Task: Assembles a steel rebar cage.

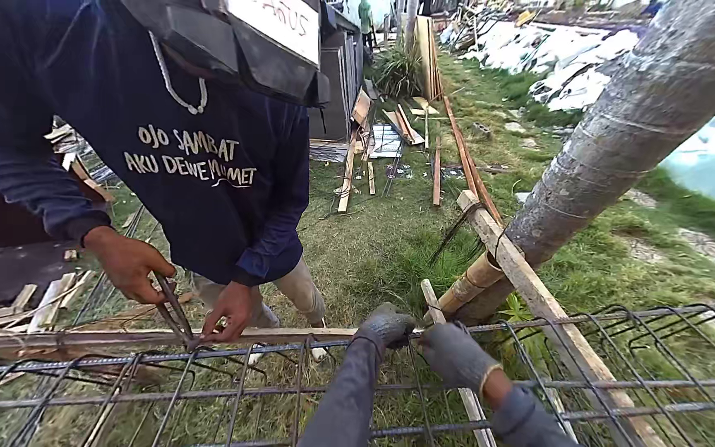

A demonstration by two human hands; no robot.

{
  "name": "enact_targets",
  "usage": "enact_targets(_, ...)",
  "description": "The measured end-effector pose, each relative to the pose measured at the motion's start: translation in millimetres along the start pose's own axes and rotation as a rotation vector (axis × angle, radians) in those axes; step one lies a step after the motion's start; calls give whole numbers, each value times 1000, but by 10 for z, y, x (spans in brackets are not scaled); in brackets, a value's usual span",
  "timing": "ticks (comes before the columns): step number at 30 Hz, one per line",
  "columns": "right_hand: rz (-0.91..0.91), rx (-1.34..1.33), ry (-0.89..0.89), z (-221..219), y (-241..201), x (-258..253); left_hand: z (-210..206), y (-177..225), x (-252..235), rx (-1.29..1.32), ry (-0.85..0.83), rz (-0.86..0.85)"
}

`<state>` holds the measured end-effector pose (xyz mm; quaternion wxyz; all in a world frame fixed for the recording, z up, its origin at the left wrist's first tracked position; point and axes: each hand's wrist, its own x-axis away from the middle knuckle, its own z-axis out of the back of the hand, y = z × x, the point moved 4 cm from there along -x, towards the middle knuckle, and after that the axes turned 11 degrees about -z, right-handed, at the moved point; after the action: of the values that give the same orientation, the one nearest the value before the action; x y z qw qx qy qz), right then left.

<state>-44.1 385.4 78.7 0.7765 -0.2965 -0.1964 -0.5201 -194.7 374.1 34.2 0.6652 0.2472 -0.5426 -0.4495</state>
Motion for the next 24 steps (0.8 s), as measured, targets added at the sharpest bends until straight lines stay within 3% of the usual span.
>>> enact_targets(3,-36,-26,-7,-286,-35,-87,14,39,43,10,-3,-24)
enact_targets(7,1,-258,83,-435,11,-155,25,43,99,-25,-1,-27)
enact_targets(11,-20,-232,183,-504,31,-118,15,52,118,-41,-13,-40)
enact_targets(16,39,-328,112,-515,67,-166,1,44,136,-85,-15,-73)
enact_targets(19,88,-501,14,-541,130,-260,102,129,292,-293,136,-154)
enact_targets(22,91,-582,-55,-554,175,-294,130,247,710,-469,433,-170)
enact_targets(24,93,-624,-86,-566,191,-303,53,176,904,-468,473,-180)
